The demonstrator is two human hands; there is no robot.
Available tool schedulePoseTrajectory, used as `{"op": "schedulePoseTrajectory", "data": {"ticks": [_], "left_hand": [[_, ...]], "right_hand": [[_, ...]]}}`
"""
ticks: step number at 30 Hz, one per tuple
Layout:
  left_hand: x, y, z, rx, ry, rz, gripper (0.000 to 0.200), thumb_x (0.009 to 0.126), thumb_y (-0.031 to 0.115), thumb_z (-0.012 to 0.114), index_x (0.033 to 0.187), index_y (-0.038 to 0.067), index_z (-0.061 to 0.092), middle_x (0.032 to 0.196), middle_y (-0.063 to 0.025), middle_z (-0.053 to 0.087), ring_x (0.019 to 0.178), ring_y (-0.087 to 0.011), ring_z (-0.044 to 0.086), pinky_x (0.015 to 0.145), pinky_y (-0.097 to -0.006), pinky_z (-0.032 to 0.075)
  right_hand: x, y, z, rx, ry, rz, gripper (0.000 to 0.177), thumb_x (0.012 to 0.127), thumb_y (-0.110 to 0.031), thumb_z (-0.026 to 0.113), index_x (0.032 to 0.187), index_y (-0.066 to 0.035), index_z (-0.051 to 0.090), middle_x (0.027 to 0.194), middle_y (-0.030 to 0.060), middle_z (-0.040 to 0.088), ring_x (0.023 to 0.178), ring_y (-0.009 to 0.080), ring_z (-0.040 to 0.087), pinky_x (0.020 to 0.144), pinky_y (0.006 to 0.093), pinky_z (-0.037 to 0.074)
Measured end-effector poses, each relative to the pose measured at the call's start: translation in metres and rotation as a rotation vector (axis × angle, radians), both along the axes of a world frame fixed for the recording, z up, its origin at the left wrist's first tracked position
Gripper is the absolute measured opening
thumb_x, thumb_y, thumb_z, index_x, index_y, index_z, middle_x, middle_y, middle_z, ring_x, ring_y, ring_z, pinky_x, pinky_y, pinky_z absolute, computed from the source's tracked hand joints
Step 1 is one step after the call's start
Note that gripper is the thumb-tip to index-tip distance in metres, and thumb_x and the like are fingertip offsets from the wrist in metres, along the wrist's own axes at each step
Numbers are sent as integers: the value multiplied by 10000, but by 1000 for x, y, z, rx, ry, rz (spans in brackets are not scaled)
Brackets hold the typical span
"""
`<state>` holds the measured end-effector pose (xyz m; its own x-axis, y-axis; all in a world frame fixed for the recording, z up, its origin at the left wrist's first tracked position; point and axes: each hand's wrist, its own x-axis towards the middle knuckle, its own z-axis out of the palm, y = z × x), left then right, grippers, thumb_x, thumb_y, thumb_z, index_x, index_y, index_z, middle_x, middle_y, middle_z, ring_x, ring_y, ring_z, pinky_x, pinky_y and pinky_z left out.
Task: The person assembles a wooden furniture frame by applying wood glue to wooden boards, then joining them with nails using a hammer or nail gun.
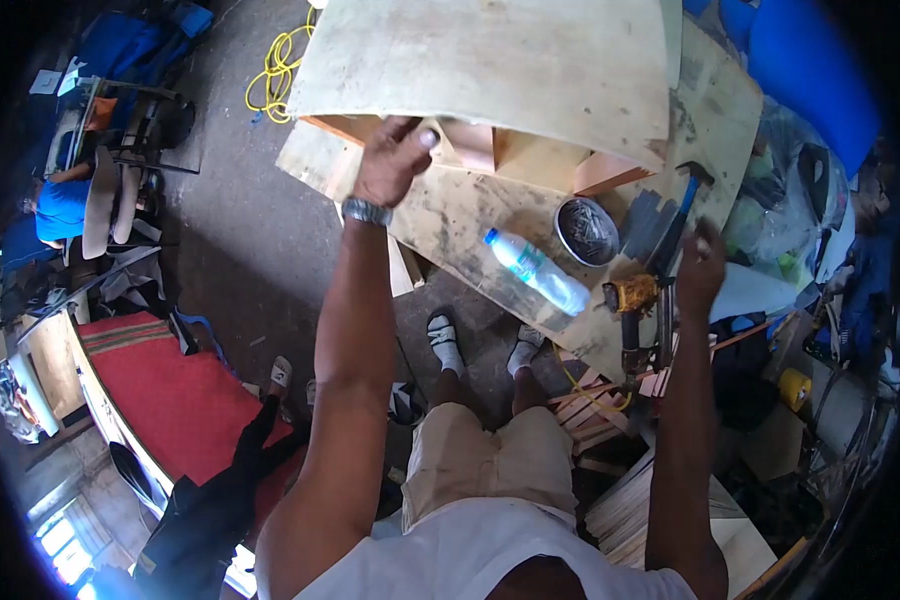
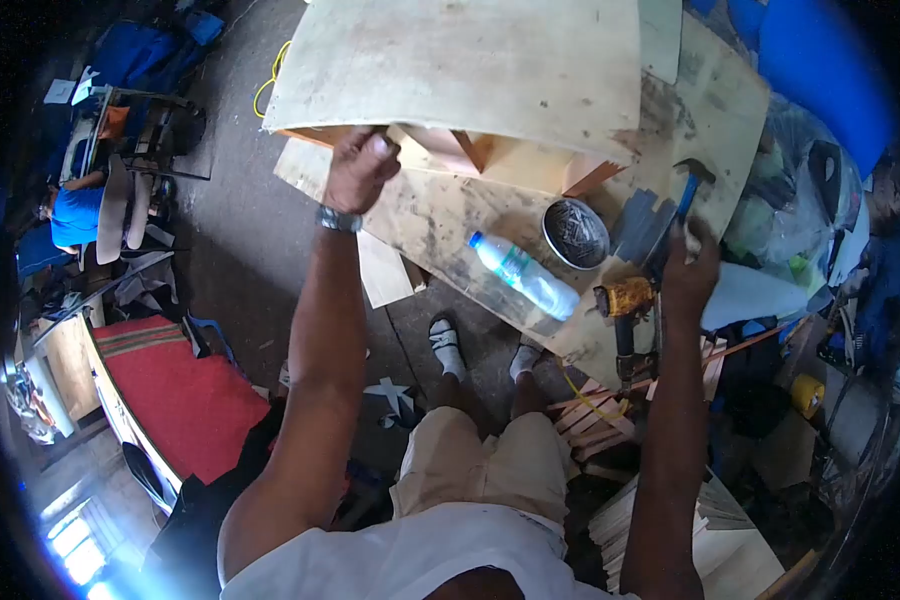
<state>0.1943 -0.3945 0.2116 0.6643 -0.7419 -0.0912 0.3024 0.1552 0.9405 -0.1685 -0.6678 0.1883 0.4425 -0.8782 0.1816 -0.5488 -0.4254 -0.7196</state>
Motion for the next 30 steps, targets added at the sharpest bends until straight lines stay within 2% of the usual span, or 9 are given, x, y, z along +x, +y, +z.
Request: {"op": "schedulePoseTrajectory", "data": {"ticks": [2,4,7,13,17,18,25,28,30], "left_hand": [[15,-6,-1,-34,-29,-65,231,849,179,735,1022,61,639,741,39,527,556,-50,368,490,-210,298],[20,-11,-6,-84,-27,-71,165,849,153,739,968,78,653,738,41,530,554,-48,368,489,-207,291],[21,-15,-11,-157,-67,-81,138,850,137,740,955,94,662,761,34,561,561,-50,386,475,-211,283],[18,-26,-16,-129,-156,-6,213,778,179,816,925,49,734,639,43,581,500,-28,408,455,-212,297],[14,-31,-12,-276,-208,24,209,781,116,807,941,6,729,794,-35,703,672,-83,607,621,-228,486],[14,-32,-14,-296,-175,21,209,791,102,795,958,-3,726,876,-63,726,809,-117,656,745,-256,522],[22,-34,-18,-297,-260,-10,222,797,149,792,954,5,730,828,-37,710,733,-94,624,663,-236,494],[29,-29,-24,-215,-183,-127,255,826,221,772,948,1,734,750,-1,666,646,-69,544,583,-228,428],[13,-27,-26,-72,-235,-21,278,838,261,761,935,2,737,711,19,631,615,-61,492,553,-229,389]], "right_hand": [[52,31,81,-149,-199,212,342,851,-123,702,1156,12,628,1145,177,633,1051,287,603,941,400,456],[107,52,133,-504,-214,534,407,773,-120,762,1149,-26,637,1121,137,634,1027,279,603,919,404,462],[186,79,135,-634,-104,733,474,736,-238,788,1163,-92,642,1171,73,615,1083,287,584,949,430,438],[222,90,92,-872,-5,638,497,735,-354,762,1176,-153,650,1194,29,610,1122,253,579,971,479,424],[223,89,89,-905,-9,632,481,730,-358,764,1158,-158,671,1214,16,621,1140,251,584,979,498,433],[224,88,89,-913,-1,622,482,730,-355,765,1160,-158,672,1218,16,622,1146,252,584,979,499,436],[222,89,86,-912,32,619,528,711,-353,780,1181,-143,661,1236,21,619,1164,254,582,984,501,442],[219,88,94,-856,38,664,575,698,-351,788,1209,-136,635,1267,23,596,1183,248,570,991,494,439],[212,91,101,-774,59,684,596,698,-327,791,1230,-132,604,1293,25,568,1211,245,546,1001,488,435]]}}
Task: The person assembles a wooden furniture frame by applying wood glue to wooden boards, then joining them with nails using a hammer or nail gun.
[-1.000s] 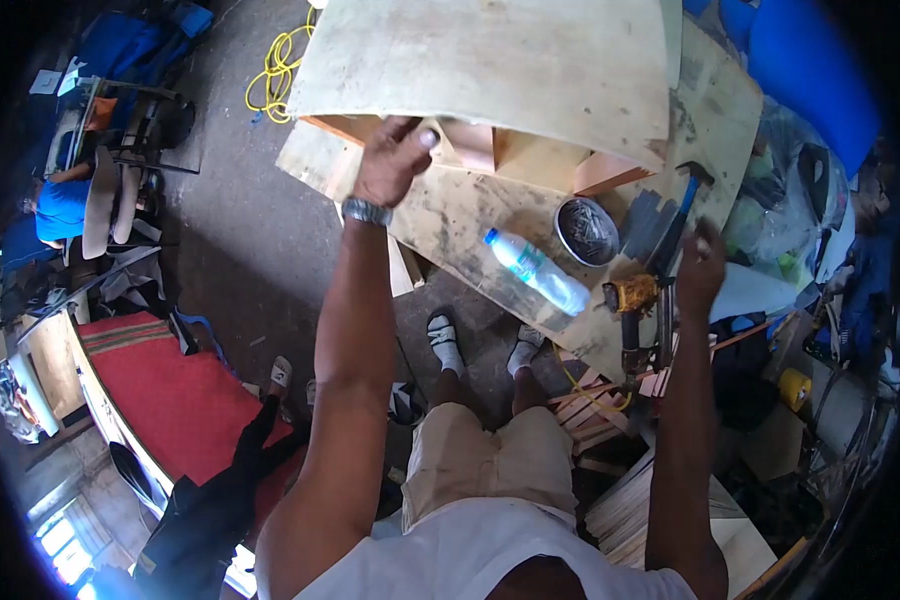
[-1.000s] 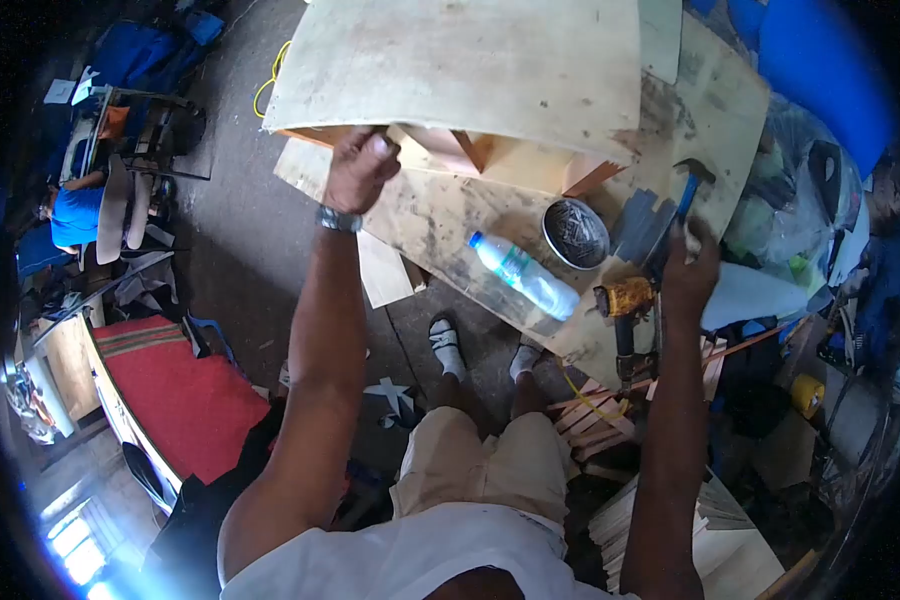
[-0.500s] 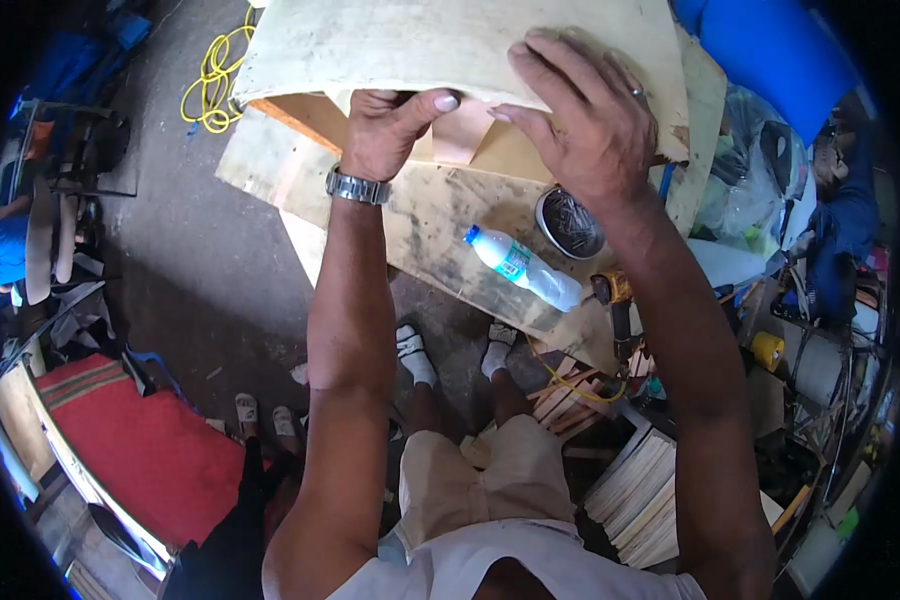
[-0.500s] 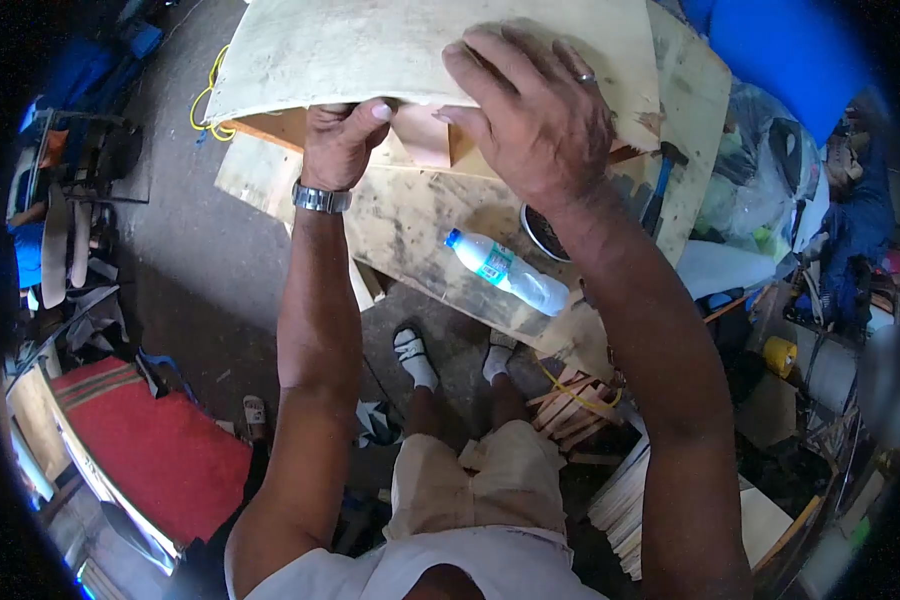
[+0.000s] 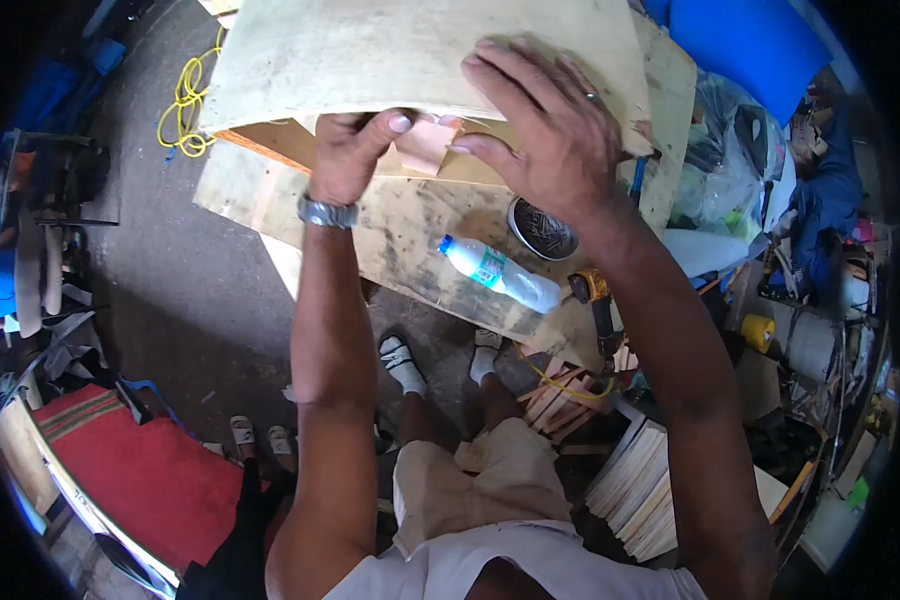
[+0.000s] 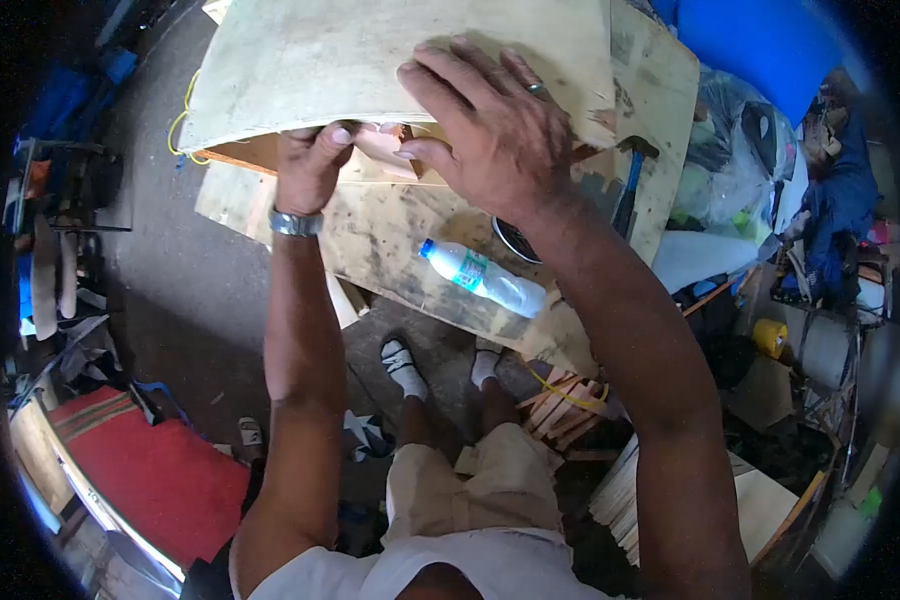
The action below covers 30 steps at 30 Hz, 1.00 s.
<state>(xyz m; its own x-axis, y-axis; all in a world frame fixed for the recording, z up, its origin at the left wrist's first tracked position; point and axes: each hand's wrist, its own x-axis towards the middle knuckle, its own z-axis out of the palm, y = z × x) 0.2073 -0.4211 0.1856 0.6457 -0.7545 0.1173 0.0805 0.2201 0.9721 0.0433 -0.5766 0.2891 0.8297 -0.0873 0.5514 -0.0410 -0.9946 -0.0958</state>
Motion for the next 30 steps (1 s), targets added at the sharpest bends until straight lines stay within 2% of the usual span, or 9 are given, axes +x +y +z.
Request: {"op": "schedulePoseTrajectory", "data": {"ticks": [3,5,7,16,19,24,27,28,30], "left_hand": [[-23,-1,16,64,-159,247,268,886,253,716,893,-14,701,620,45,500,517,-45,366,464,-228,276],[-31,-3,18,42,-144,304,268,889,255,717,888,-11,690,615,48,487,510,-42,357,452,-231,269],[-33,-3,18,-32,-30,266,263,892,251,718,882,-8,676,608,51,475,507,-41,351,445,-233,266],[-24,-5,12,-15,-66,265,254,865,240,740,859,-8,686,616,52,502,507,-40,357,457,-232,270],[-17,-4,6,-37,8,217,190,833,187,769,893,10,734,665,42,597,577,-39,459,518,-210,361],[-16,-1,13,35,12,175,220,859,223,752,887,16,681,640,66,503,511,-29,364,454,-224,278],[-20,3,12,131,7,252,276,823,227,778,991,14,724,848,-8,686,740,-65,551,673,-232,449],[-21,5,8,97,-10,257,391,831,244,763,1116,-2,655,988,-38,675,882,-102,568,794,-256,448],[-28,17,9,95,-3,322,433,904,353,639,1186,25,624,823,10,572,678,-59,441,608,-225,344]], "right_hand": [[2,2,4,66,-29,-34,559,710,-303,788,1208,-124,608,1268,28,575,1214,242,540,1009,488,430],[0,5,13,92,-26,-46,504,738,-308,771,1180,-122,617,1245,24,583,1209,228,544,1022,490,414],[-1,5,12,122,-27,-51,494,748,-321,765,1176,-123,618,1243,25,585,1209,227,544,1026,489,407],[5,11,-4,23,-64,-109,441,806,-351,717,1172,-120,634,1252,53,594,1204,265,548,1010,506,398],[6,13,-8,-11,-83,-121,428,819,-354,703,1167,-113,640,1254,64,599,1201,279,548,1011,521,395],[2,16,4,70,-85,-72,419,811,-298,720,1168,-92,645,1237,98,615,1179,315,560,1008,488,411],[-35,13,19,210,-60,-6,422,798,-247,736,1159,-52,637,1215,142,618,1141,340,573,974,453,436],[-65,14,19,201,-106,-29,415,796,-241,733,1144,-40,630,1192,155,617,1116,341,579,958,459,440],[-139,13,0,256,-75,-220,388,797,-222,722,1108,-15,620,1135,183,615,1056,357,586,908,474,450]]}}
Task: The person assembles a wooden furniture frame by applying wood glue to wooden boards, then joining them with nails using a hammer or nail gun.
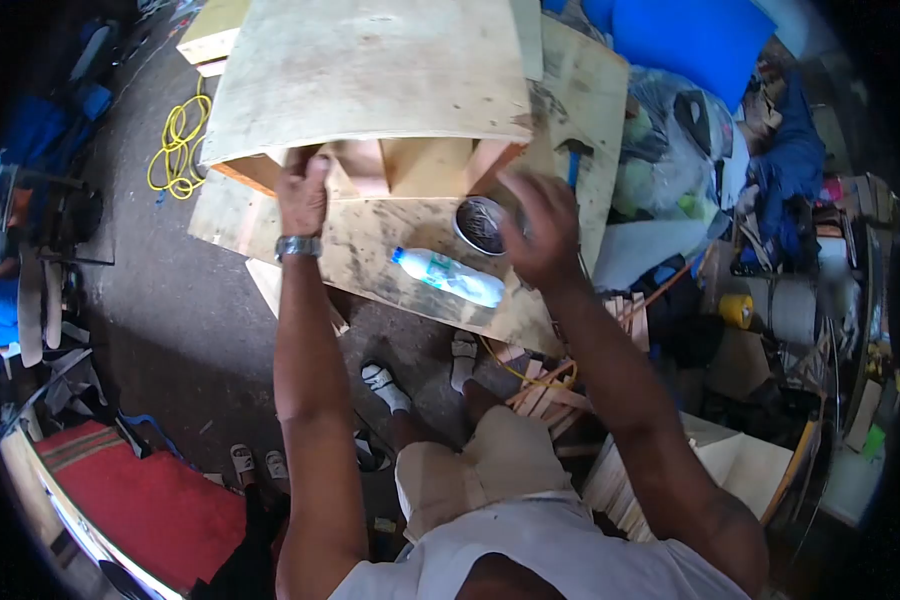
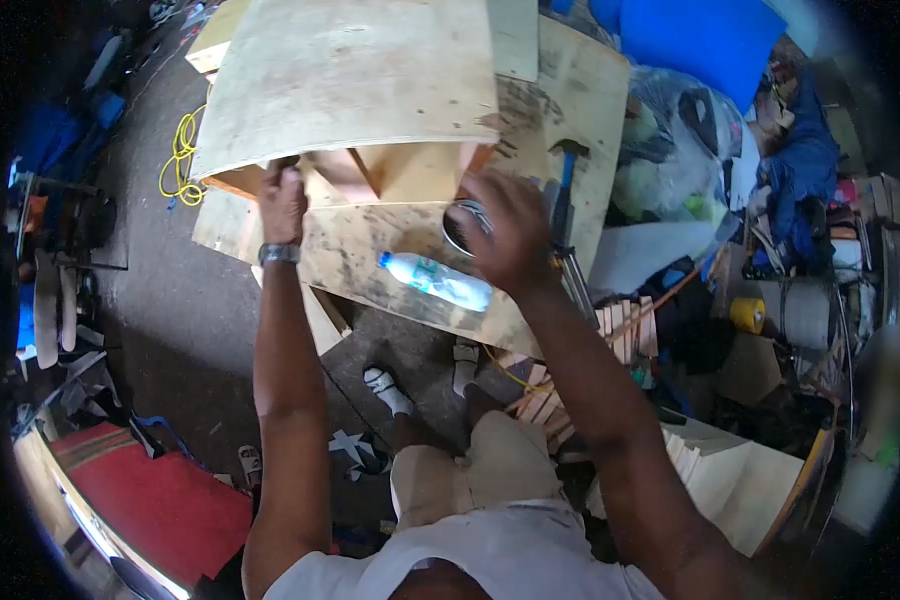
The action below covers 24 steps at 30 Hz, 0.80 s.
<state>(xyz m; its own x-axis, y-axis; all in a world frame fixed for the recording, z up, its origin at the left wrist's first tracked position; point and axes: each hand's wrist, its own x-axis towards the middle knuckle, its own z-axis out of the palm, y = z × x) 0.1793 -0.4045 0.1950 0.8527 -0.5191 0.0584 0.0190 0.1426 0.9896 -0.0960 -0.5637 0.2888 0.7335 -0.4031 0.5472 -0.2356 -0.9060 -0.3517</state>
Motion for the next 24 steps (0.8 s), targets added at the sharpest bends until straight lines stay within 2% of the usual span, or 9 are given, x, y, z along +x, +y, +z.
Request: {"op": "schedulePoseTrajectory", "data": {"ticks": [2,4,7,10,12,13,15,19,24], "left_hand": [[-14,20,16,12,77,188,503,977,463,515,1255,51,592,659,57,469,475,-15,315,422,-194,240],[-33,48,23,206,287,523,387,964,454,548,969,74,620,627,30,490,459,-28,323,412,-209,255],[-60,163,-67,48,741,551,227,894,85,415,871,-39,604,568,-60,487,471,-151,445,439,-295,351],[-154,233,-70,-63,1288,619,171,883,66,484,832,-2,633,642,-97,571,558,-188,561,517,-287,461],[-210,288,-105,553,813,8,170,917,135,528,802,80,641,706,-106,604,600,-184,593,539,-322,467],[-232,271,-70,208,1508,144,192,931,175,532,798,89,640,722,-111,614,606,-183,593,556,-332,466],[-224,258,-75,532,836,112,228,940,223,528,799,67,618,706,-110,593,604,-194,572,573,-362,454],[-92,150,77,832,-194,-213,252,958,251,488,889,43,613,763,-86,576,685,-193,571,637,-355,456],[48,52,167,10,-47,-221,170,976,155,547,1062,26,617,988,-76,695,852,-144,656,773,-277,527]], "right_hand": [[-89,-1,-71,278,238,-302,422,807,-242,711,1135,-4,589,1094,211,603,1015,395,578,869,490,457],[-171,19,-137,417,589,-502,584,818,-329,716,1257,-4,508,1190,237,552,1108,413,537,926,482,450],[-208,41,-188,328,768,-598,753,756,-399,771,1324,-37,433,1250,177,520,1178,376,490,949,499,429],[-196,30,-201,330,931,-710,706,768,-402,758,1303,-42,471,1170,158,558,1119,390,541,902,503,467],[-189,11,-207,463,947,-702,615,765,-363,744,1240,-34,533,1115,170,608,1049,400,592,874,509,483],[-187,6,-205,515,968,-706,572,764,-344,738,1208,-31,563,1087,177,633,1014,404,617,859,512,492],[-185,-5,-188,652,999,-691,575,768,-351,707,1218,-28,553,1063,202,650,995,412,631,858,497,502],[-193,-14,-127,650,1026,-725,567,746,-393,688,1168,-27,587,1064,228,666,992,416,641,855,493,508],[-168,19,15,901,522,-475,403,799,-232,692,1101,11,581,930,167,683,804,321,688,729,448,544]]}}
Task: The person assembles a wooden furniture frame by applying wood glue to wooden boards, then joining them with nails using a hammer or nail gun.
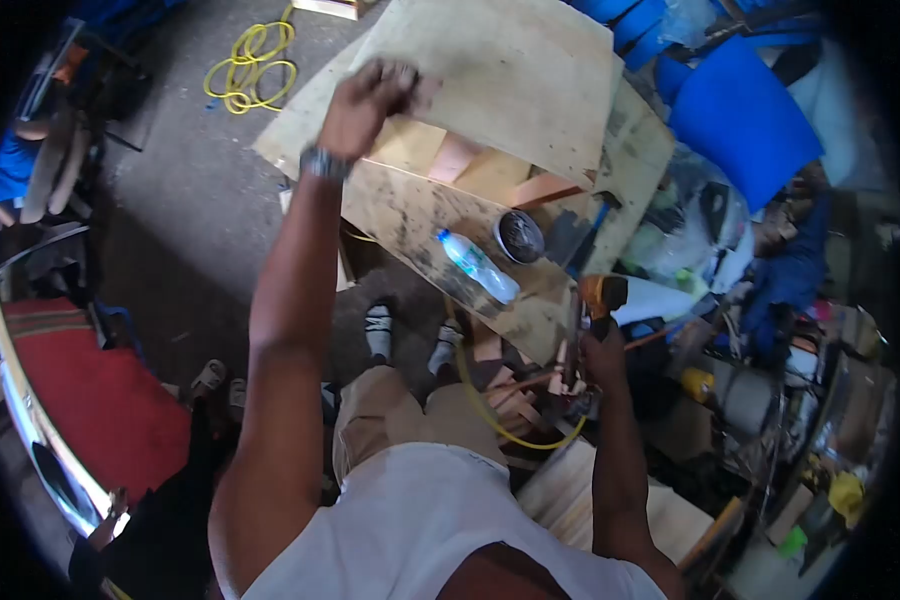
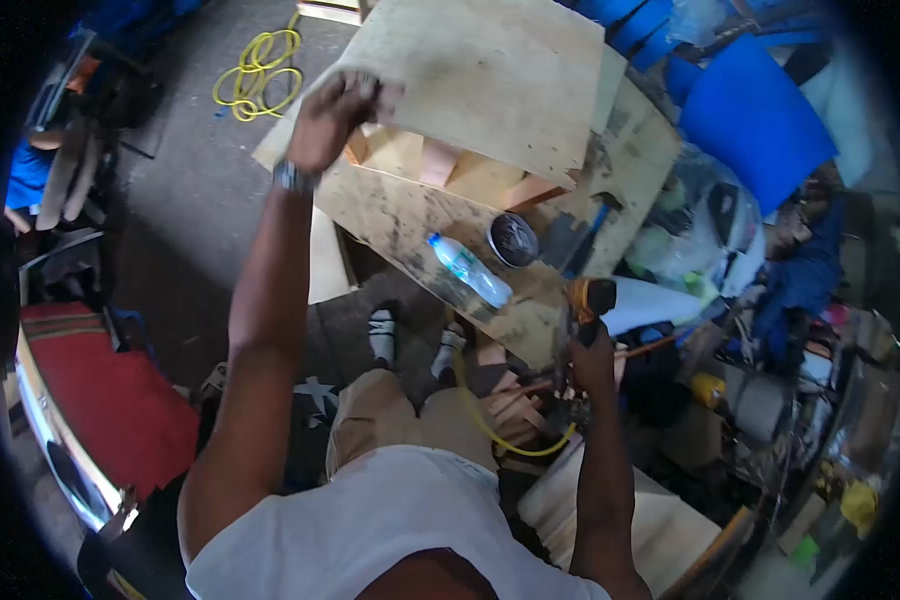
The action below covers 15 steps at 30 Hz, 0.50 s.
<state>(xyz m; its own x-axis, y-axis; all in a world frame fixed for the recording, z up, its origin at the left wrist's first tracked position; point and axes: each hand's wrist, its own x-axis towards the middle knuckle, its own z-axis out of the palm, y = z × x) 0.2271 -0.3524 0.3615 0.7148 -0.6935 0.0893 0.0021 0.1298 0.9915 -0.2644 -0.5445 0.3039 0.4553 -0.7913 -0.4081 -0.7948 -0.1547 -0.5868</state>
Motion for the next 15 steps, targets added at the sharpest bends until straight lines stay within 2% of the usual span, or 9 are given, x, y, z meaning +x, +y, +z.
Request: {"op": "schedulePoseTrajectory", "data": {"ticks": [1,2,3,4,7,8,11,12,15], "left_hand": [[21,-19,-1,-148,100,-80,176,970,163,571,1079,33,617,1017,-75,701,860,-138,657,778,-271,529],[33,-34,-3,-169,165,-74,165,959,167,599,1063,44,634,1016,-64,691,855,-127,647,776,-268,520],[43,-47,-5,-181,228,-72,155,949,170,627,1048,54,652,1015,-53,682,850,-116,636,774,-266,512],[59,-58,-25,-167,196,-72,192,924,162,664,1081,53,647,977,-56,685,869,-113,643,789,-254,520],[74,-63,-57,-93,141,-40,195,929,156,656,1095,54,643,944,-48,686,844,-118,654,758,-255,535],[71,-60,-53,-158,256,-20,187,948,152,626,1101,44,632,953,-63,696,813,-132,669,724,-255,548],[66,-53,-46,-259,378,35,194,965,158,597,1111,30,609,1002,-95,704,827,-154,689,702,-254,556],[65,-51,-44,-273,391,41,199,974,163,580,1110,18,588,1038,-135,702,863,-185,701,703,-266,567],[70,-54,-48,-331,457,8,152,975,126,564,1058,-1,573,1016,-176,697,864,-233,710,755,-319,598]], "right_hand": [[10,1,20,137,-149,-42,374,807,-194,690,1094,18,576,907,152,678,776,290,685,705,424,549],[27,4,41,274,-308,-83,345,816,-156,689,1086,24,572,883,137,673,747,259,682,680,401,554],[62,20,82,371,-396,-145,324,828,-114,699,1082,32,563,861,108,651,699,190,652,629,325,549],[86,21,108,480,-392,-100,313,841,-157,711,1049,18,555,787,78,611,638,174,618,601,320,536],[159,37,139,508,-504,-155,338,888,-293,695,974,-3,545,692,48,553,587,154,565,538,325,487],[187,46,150,532,-541,-198,372,899,-347,684,959,-10,539,668,40,534,572,147,546,519,325,469],[239,54,157,445,-451,-110,446,901,-452,661,937,-15,577,655,28,533,554,125,522,504,311,444],[252,57,160,399,-410,-71,456,898,-469,657,931,-19,588,654,25,534,549,123,519,504,308,442],[267,51,154,338,-330,11,513,887,-536,639,940,-26,634,648,22,545,529,119,516,509,289,431]]}}
